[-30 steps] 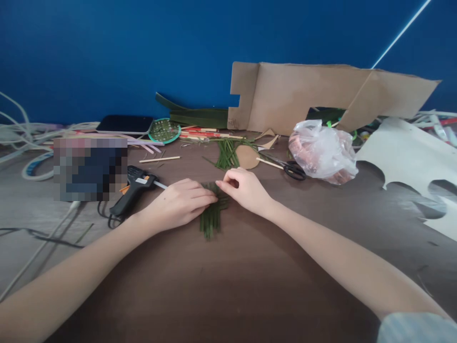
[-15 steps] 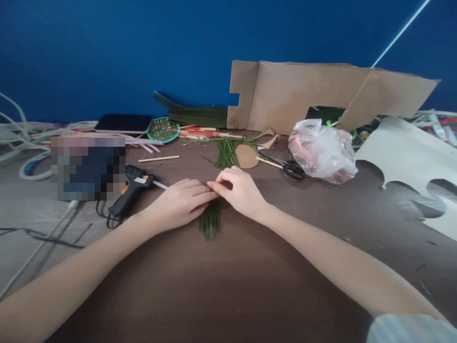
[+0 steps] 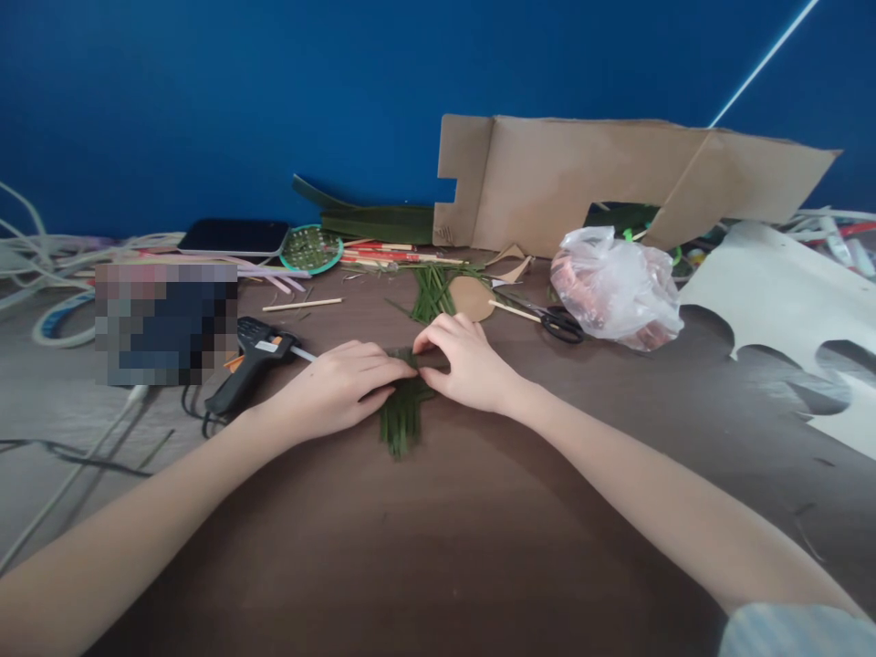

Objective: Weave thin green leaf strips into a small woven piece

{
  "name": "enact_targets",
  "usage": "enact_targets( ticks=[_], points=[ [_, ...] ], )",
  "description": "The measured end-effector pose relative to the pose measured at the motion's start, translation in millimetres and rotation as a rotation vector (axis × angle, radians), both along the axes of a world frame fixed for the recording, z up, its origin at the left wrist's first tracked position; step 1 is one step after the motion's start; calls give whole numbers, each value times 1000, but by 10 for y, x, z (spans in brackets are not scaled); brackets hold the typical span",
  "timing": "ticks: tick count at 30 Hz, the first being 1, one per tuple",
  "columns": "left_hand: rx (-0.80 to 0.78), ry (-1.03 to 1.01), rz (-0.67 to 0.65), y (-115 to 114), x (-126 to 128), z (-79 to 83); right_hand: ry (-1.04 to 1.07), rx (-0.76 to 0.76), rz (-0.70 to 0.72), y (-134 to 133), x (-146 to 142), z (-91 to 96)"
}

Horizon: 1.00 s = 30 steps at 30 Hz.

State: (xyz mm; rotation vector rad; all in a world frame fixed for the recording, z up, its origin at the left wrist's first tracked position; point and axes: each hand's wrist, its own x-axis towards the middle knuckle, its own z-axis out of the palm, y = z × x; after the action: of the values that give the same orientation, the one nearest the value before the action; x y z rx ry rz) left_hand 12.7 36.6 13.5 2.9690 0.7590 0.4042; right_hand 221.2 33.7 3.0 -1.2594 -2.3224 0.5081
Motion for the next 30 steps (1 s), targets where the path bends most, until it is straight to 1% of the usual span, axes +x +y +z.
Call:
enact_targets(
  ticks=[4, 6, 8, 11, 16, 19, 22, 24, 27, 30],
  points=[
    [8, 13, -6, 2, -10, -6, 35, 23, -62, 21, 13, 15],
    [13, 28, -11, 1, -13, -1, -12, 55, -111, 32, 27, 15],
    [16, 39, -17, -3, -11, 9, -69, 70, -129, 41, 42, 13],
    [31, 50, -26, -15, 1, 24, -43, 21, -91, 49, 52, 16],
    [95, 65, -29, -50, 36, 39, 182, -71, -89, 30, -9, 50],
    [143, 69, -14, -70, 59, 42, 249, -55, -119, -14, -82, 72],
    [193, 55, -6, -79, 76, 37, 260, 29, -89, -56, -142, 78],
    [210, 38, 0, -78, 81, 28, 265, 53, -66, -67, -161, 76],
    [199, 12, 9, -70, 77, 14, 278, 36, -41, -56, -155, 71],
    [147, -1, 5, -60, 60, 10, 260, -12, -61, -29, -105, 60]
  ],
)
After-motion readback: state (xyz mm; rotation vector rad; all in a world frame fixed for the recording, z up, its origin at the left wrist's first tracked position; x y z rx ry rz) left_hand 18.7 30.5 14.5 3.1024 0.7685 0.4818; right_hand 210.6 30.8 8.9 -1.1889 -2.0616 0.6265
